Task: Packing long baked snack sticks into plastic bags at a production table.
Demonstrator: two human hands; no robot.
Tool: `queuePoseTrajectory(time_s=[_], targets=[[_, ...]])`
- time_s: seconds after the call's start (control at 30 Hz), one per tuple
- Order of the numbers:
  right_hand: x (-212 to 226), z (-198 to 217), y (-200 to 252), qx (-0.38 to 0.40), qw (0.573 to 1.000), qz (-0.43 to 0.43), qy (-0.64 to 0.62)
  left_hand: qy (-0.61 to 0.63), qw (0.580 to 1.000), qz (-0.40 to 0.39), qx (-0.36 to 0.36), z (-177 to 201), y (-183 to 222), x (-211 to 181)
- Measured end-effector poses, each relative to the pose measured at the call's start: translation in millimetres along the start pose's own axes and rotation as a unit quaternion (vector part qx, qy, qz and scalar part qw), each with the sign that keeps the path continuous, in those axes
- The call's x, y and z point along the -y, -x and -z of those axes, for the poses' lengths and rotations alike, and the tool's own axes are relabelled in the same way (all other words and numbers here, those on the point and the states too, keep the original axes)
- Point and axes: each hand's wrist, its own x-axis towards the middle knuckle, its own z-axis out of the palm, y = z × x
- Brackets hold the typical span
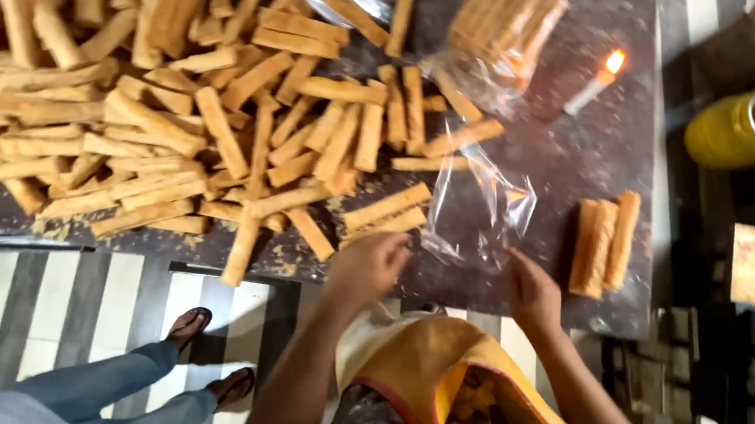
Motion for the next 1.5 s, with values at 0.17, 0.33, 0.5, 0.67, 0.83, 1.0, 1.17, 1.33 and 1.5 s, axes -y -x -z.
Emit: queuePoseTrajectory(time_s=[0.17,0.33,0.5,0.67,0.83,1.0,1.17,1.33,1.5], targets=[[-27.6,-36.5,43.5,0.035,0.977,-0.073,0.196,-0.087,0.973,0.106,-0.188,63.2,-20.6,130.8],[33.8,-69.6,1.4,-0.076,0.985,-0.054,0.147,-0.181,0.91,0.374,0.015,105.6,-46.5,200.4],[101.2,-116.5,-75.5,-0.032,0.994,0.01,0.102,-0.173,0.913,0.359,0.085,94.9,-49.8,236.0],[113.9,-156.6,-114.5,0.062,0.992,0.092,0.06,-0.05,0.933,0.355,-0.031,121.9,-24.7,209.1],[167.4,-180.4,-134.7,0.198,0.971,0.1,0.084,0.038,0.968,0.131,-0.21,144.9,13.9,168.7],[171.8,-197.9,-146.2,0.17,0.951,0.241,0.094,0.141,0.976,0.015,-0.166,144.4,18.9,133.0],[139.2,-190.7,-140.6,0.286,0.95,0.073,0.105,0.129,0.984,-0.035,-0.119,144.0,-38.0,193.4],[107.0,-169.4,-109.7,0.132,0.971,-0.172,-0.101,-0.197,0.973,0.12,-0.013,189.4,-181.8,270.5],[76.1,-166.3,-79.8,0.095,0.895,-0.278,-0.336,-0.378,0.916,0.115,0.076,181.0,-270.6,327.9]])
